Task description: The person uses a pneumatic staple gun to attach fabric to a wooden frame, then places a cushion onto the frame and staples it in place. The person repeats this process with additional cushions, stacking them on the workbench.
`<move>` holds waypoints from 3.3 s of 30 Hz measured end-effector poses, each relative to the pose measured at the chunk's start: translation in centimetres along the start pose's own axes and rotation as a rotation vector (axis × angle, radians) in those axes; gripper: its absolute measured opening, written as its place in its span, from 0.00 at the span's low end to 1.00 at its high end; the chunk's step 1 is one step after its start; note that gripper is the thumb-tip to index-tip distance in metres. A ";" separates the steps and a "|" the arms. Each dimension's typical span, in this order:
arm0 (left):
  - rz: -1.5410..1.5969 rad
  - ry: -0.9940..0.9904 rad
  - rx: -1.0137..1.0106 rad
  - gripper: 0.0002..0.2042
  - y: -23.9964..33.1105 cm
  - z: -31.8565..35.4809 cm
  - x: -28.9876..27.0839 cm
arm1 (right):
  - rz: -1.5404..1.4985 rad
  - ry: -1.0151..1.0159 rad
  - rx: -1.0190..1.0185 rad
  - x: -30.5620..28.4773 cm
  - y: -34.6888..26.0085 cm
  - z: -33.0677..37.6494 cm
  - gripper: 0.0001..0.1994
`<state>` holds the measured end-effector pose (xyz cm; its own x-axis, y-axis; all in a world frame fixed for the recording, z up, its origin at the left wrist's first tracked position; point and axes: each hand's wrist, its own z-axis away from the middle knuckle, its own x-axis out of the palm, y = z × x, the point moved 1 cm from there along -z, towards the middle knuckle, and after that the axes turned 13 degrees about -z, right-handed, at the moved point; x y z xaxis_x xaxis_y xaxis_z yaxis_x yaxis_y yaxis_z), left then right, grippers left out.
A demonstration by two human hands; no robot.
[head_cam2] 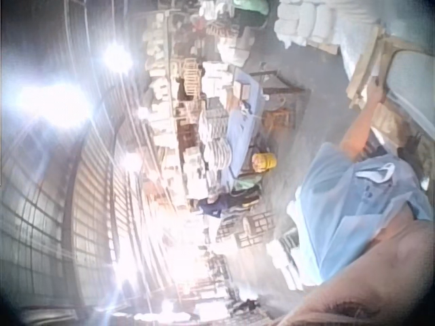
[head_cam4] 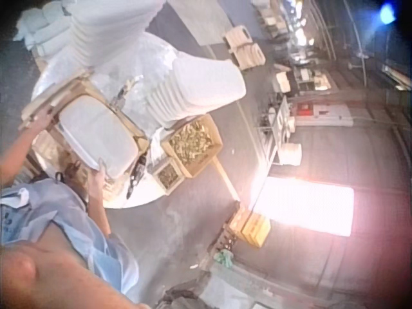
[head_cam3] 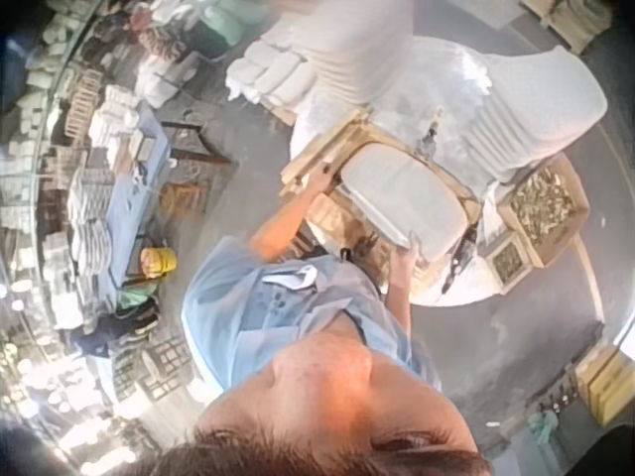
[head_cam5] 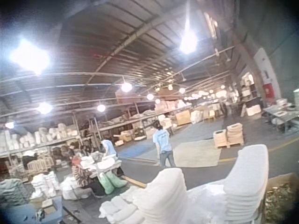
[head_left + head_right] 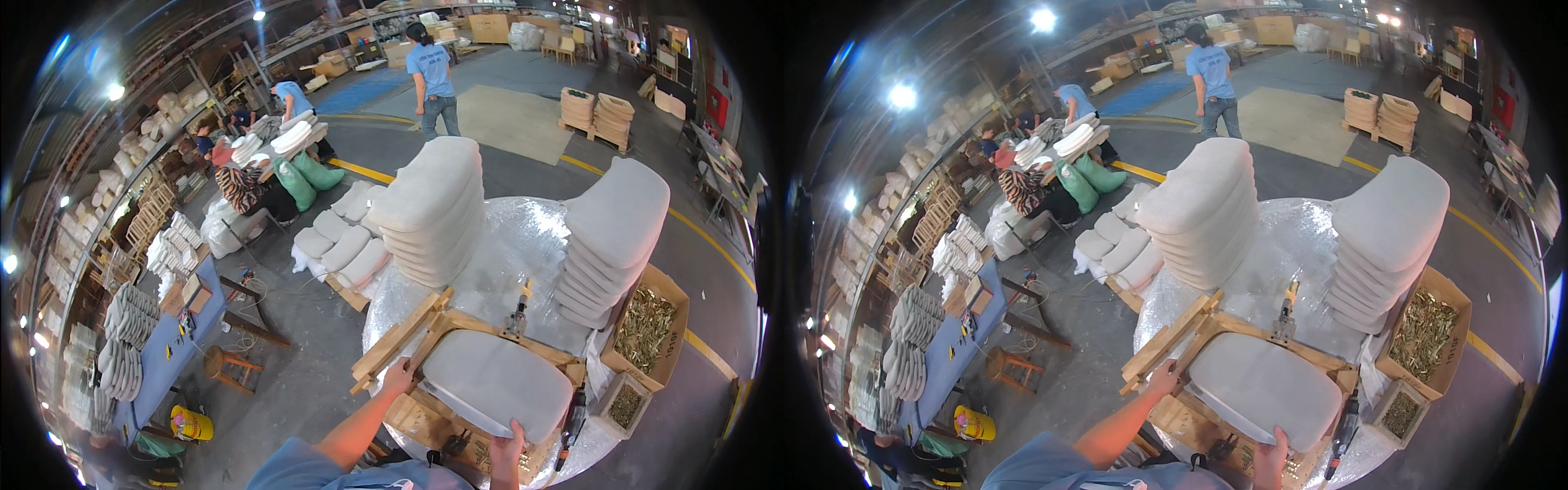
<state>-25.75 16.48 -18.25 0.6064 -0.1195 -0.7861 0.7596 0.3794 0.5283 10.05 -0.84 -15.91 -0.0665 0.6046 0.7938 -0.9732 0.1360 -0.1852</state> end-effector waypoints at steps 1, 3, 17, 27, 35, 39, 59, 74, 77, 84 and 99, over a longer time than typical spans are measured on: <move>-0.035 0.040 0.016 0.22 -0.1 0.2 -0.1 | -0.002 0.030 0.005 -0.1 0.4 -0.7 0.27; -0.112 0.119 0.050 0.22 -0.4 0.6 -0.6 | -0.019 0.046 0.043 -0.6 1.0 -1.1 0.26; -0.022 0.171 0.092 0.30 -0.3 3.5 0.7 | 1.118 0.094 -0.153 -0.1 -9.5 2.0 0.07; -0.374 0.154 0.447 0.42 4.3 18.1 6.1 | 1.513 0.173 -1.049 1.9 -17.3 -8.3 0.07; -0.392 0.111 0.883 0.42 10.6 17.1 7.7 | 1.594 0.261 -0.895 0.3 -15.9 -10.7 0.08; -0.465 -0.106 1.105 0.45 15.8 19.6 9.8 | 1.571 0.163 -0.762 -0.6 -16.5 -9.6 0.11; -0.674 0.169 1.242 0.65 27.1 17.4 20.5 | 1.809 0.189 -0.801 0.9 -14.8 -12.1 0.18; -0.543 -0.325 1.129 0.36 28.9 14.1 18.2 | 1.814 0.004 -0.807 -0.6 -17.1 -12.2 0.23; -0.474 -0.040 1.131 0.32 30.2 12.3 19.5 | 1.752 -0.012 -0.776 1.4 -16.5 -11.3 0.22; -0.512 0.032 1.159 0.31 29.6 12.2 20.9 | 1.569 -0.001 -0.685 2.0 -16.2 -11.3 0.22; -0.610 -0.021 1.197 0.33 29.4 11.5 22.5 | 1.594 0.025 -0.789 1.2 -15.7 -12.2 0.21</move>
<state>12.94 14.44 -16.72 0.0955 0.0016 -0.9954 0.6381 -0.7676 0.0600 27.98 7.36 -19.13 -0.7393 0.5242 -0.4227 0.3520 -0.2342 -0.9062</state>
